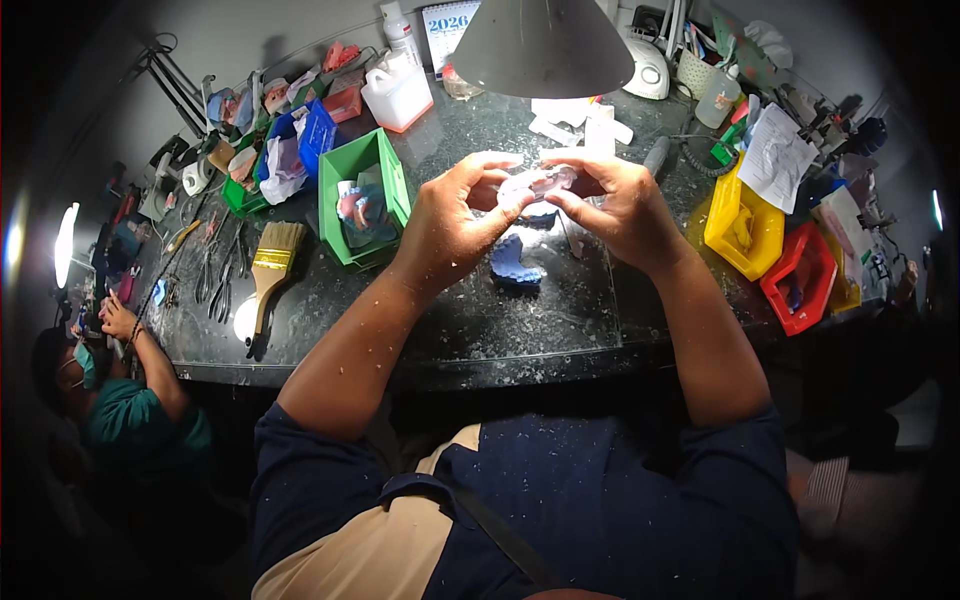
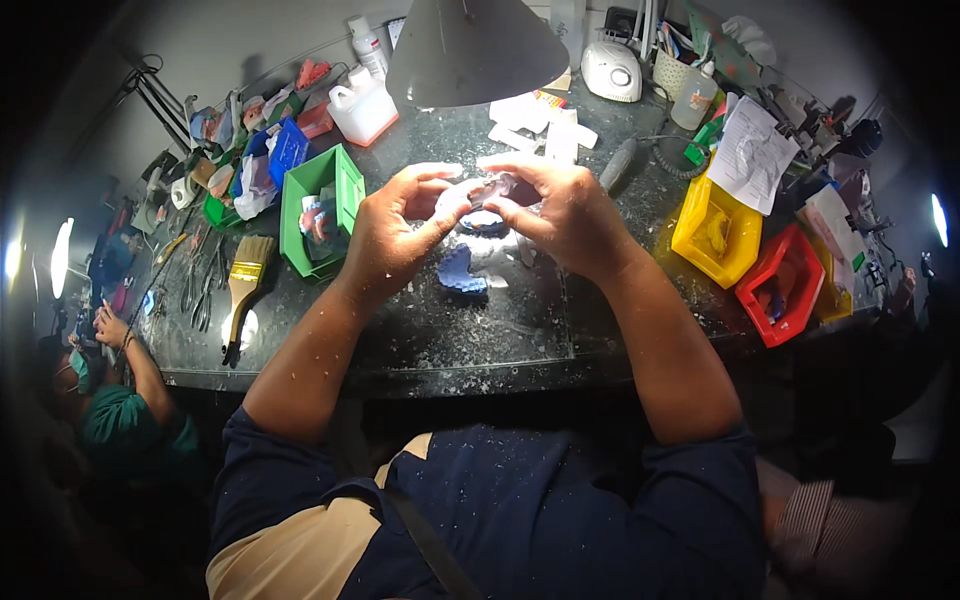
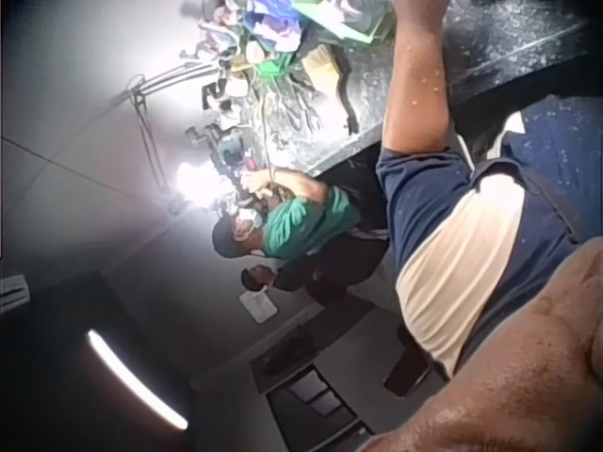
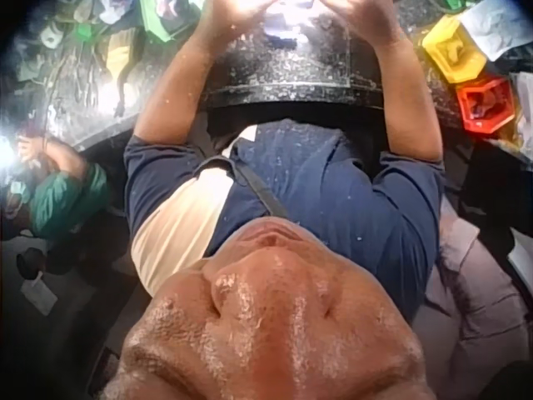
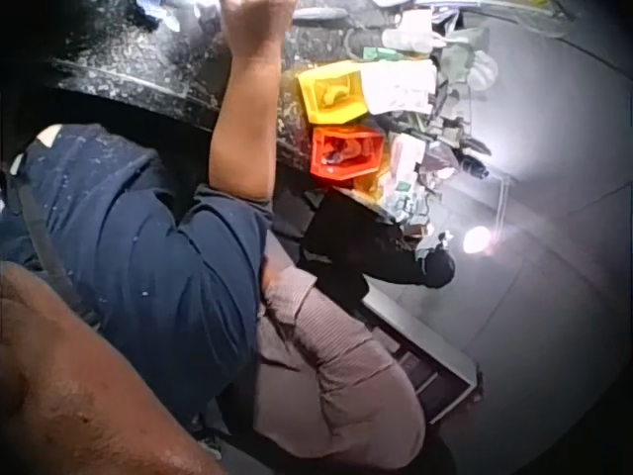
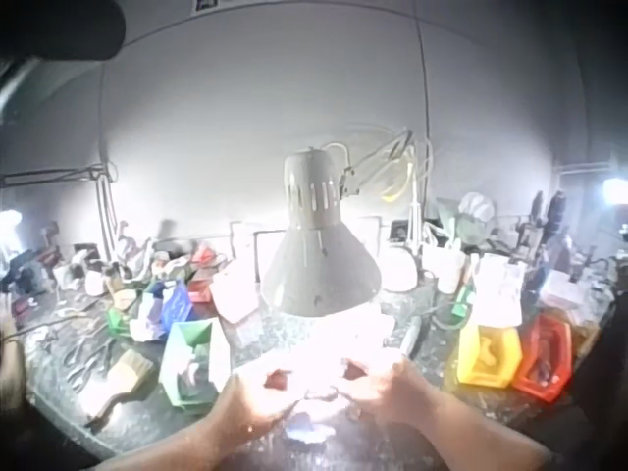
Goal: The person holds a plaster model with a dental prosthetic and uses a carving tool to remove and shape wax around the teeth. They rotate the model by hand to reach different sections and occasionally pick up small prosthetic pieces.
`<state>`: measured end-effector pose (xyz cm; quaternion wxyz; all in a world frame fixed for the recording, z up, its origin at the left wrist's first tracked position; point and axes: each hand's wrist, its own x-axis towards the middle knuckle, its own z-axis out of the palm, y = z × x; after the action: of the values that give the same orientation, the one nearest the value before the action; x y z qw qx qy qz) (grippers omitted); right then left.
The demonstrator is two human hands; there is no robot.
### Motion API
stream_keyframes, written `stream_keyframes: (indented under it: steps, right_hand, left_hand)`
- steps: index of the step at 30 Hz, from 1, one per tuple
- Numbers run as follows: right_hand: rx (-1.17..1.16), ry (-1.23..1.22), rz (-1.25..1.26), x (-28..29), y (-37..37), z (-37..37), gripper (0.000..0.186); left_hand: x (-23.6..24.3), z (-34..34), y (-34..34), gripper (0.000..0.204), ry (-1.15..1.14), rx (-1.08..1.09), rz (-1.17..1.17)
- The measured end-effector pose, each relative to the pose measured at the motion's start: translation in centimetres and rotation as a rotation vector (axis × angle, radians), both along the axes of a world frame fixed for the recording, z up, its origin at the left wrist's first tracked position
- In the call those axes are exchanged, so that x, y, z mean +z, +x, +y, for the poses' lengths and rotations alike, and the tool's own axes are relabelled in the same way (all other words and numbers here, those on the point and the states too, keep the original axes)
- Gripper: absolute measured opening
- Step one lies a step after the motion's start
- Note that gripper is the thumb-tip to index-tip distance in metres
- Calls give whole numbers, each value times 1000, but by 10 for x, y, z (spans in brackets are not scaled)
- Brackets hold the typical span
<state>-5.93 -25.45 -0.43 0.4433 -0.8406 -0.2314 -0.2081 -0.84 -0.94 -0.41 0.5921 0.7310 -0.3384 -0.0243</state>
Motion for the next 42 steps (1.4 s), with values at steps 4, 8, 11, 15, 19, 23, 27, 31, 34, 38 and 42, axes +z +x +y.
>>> stream_keyframes:
  steps: [4, 8, 11, 15, 19, 23, 27, 31, 34, 38, 42]
  right_hand:
    - [-95, -135, 57, 17, -8, -5, 27]
    - [-179, -305, 95, 4, -41, -6, 30]
    - [-277, -347, 110, -15, -64, -3, 32]
    - [-374, -455, 82, -22, -71, 4, 38]
    - [-311, -500, 4, -18, -81, 8, 42]
    - [-345, -350, 104, -8, -110, 3, 45]
    - [-307, -240, -32, -15, -135, -9, 39]
    - [-315, -184, -90, -20, -173, -26, 35]
    - [-428, -181, -94, -20, -208, -53, 31]
    - [-726, -177, -257, -16, -241, -93, 24]
    - [-1237, -50, -426, -23, -257, -157, 30]
  left_hand:
    - [21, 20, -2, 38, 131, 256, -511]
    - [61, 57, -20, 27, 136, 405, -705]
    - [68, 87, -42, 25, 141, 509, -609]
    - [37, 131, -40, 31, 311, 704, -631]
    - [2, 159, -32, 50, 555, 917, -475]
    - [-5, 155, -16, 49, 662, 781, -294]
    - [-9, 159, -11, 29, 548, 692, -295]
    - [-27, 189, -1, 30, 557, 739, -543]
    - [-13, 185, -10, 34, 570, 697, -519]
    - [2, 186, -42, 34, 387, 658, -402]
    - [11, 180, -60, 31, 304, 669, -440]
